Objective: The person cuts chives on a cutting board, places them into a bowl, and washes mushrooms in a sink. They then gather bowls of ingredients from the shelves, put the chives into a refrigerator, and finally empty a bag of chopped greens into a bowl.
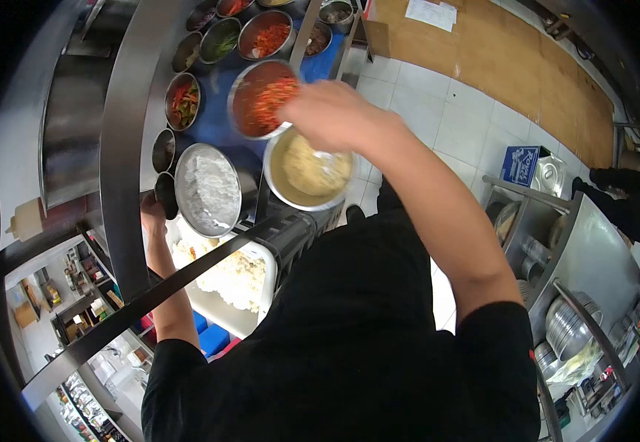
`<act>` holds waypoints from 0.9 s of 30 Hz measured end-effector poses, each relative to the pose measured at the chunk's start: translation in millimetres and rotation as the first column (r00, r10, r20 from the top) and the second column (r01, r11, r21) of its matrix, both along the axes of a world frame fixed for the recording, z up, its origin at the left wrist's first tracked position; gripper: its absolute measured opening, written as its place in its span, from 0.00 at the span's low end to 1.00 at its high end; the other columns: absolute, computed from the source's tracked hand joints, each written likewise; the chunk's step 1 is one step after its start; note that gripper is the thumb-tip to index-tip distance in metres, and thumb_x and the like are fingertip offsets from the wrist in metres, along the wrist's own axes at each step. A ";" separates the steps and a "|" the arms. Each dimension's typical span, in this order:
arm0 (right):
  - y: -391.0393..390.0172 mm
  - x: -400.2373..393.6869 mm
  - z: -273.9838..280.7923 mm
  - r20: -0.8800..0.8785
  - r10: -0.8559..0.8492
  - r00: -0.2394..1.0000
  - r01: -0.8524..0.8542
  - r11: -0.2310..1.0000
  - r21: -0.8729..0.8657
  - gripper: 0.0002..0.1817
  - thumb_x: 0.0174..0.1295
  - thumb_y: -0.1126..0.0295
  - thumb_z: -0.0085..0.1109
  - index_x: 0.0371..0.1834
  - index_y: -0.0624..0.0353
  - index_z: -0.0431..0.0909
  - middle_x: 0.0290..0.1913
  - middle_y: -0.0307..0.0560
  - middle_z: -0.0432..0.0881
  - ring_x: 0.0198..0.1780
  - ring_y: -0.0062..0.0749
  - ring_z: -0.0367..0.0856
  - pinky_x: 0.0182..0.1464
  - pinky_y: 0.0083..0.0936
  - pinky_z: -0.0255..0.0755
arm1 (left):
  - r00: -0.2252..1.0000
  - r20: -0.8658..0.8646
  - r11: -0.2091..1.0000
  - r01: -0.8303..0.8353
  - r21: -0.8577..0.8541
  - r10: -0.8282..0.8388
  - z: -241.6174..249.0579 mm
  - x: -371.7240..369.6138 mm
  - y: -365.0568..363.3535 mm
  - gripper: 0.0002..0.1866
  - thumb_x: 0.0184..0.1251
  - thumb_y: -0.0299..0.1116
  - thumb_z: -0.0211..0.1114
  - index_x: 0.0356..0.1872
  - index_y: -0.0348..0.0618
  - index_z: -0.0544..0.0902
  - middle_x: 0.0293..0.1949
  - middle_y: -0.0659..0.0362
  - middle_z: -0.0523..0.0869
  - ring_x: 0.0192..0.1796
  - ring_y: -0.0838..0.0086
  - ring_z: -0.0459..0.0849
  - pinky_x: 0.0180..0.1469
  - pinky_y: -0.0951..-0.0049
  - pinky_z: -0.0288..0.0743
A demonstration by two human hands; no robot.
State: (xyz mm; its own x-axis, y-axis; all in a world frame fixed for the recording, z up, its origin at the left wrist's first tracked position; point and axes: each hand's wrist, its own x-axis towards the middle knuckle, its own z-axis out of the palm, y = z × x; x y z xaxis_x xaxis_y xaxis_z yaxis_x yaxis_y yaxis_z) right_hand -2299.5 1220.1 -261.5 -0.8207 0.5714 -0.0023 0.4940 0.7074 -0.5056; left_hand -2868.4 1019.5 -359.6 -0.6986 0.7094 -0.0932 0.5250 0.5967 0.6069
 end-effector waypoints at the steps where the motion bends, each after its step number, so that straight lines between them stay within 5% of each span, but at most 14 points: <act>1: 13.2 -24.1 8.5 0.037 0.047 0.998 -0.046 0.998 -0.032 0.12 0.61 0.75 0.63 0.48 0.56 0.85 0.39 0.58 0.87 0.47 0.58 0.86 0.49 0.51 0.78 | 1.000 -0.002 1.000 -0.006 0.006 0.006 -2.0 -4.2 -4.2 0.19 0.70 0.31 0.71 0.59 0.36 0.87 0.42 0.59 0.93 0.40 0.77 0.87 0.46 0.74 0.79; 4: 48.3 -84.5 -2.5 0.000 0.088 0.996 -0.088 0.991 -0.103 0.20 0.60 0.77 0.60 0.56 0.54 0.86 0.53 0.56 0.88 0.58 0.54 0.85 0.57 0.47 0.80 | 0.992 0.030 0.991 -0.125 0.047 0.124 -4.0 7.7 -8.5 0.18 0.69 0.31 0.71 0.57 0.36 0.87 0.43 0.59 0.92 0.41 0.77 0.87 0.47 0.74 0.78; 8: 76.0 -131.6 -12.8 0.130 0.158 0.979 -0.150 0.987 -0.063 0.24 0.61 0.76 0.61 0.62 0.48 0.86 0.59 0.52 0.87 0.62 0.51 0.84 0.61 0.45 0.80 | 0.976 0.032 0.973 -0.217 0.078 0.215 -8.1 25.5 -9.5 0.17 0.70 0.32 0.71 0.56 0.35 0.87 0.43 0.59 0.92 0.41 0.77 0.86 0.47 0.74 0.77; 18: 113.8 -175.0 -5.9 0.258 0.292 0.921 -0.290 0.956 -0.044 0.21 0.62 0.73 0.63 0.60 0.49 0.86 0.56 0.50 0.88 0.60 0.49 0.86 0.59 0.43 0.80 | 0.938 0.060 0.935 -0.345 0.081 0.341 -11.9 30.4 -10.0 0.16 0.72 0.34 0.71 0.54 0.32 0.87 0.43 0.58 0.91 0.42 0.76 0.85 0.48 0.74 0.77; 23: 133.5 -198.0 -19.9 0.287 0.280 0.916 -0.328 0.935 0.135 0.12 0.59 0.73 0.64 0.45 0.53 0.90 0.49 0.48 0.91 0.54 0.48 0.89 0.51 0.43 0.83 | 0.926 0.071 0.924 -0.375 0.071 0.371 -10.1 32.1 -12.0 0.16 0.73 0.35 0.71 0.53 0.31 0.87 0.43 0.58 0.91 0.42 0.76 0.85 0.48 0.73 0.76; 27: 143.4 -197.3 -21.1 0.274 0.282 0.919 -0.326 0.937 0.129 0.12 0.58 0.74 0.66 0.45 0.52 0.90 0.47 0.48 0.91 0.53 0.48 0.89 0.50 0.44 0.83 | 0.914 0.093 0.914 -0.401 0.070 0.394 -15.9 29.3 -21.4 0.17 0.73 0.36 0.71 0.52 0.30 0.87 0.43 0.57 0.91 0.42 0.76 0.84 0.48 0.73 0.76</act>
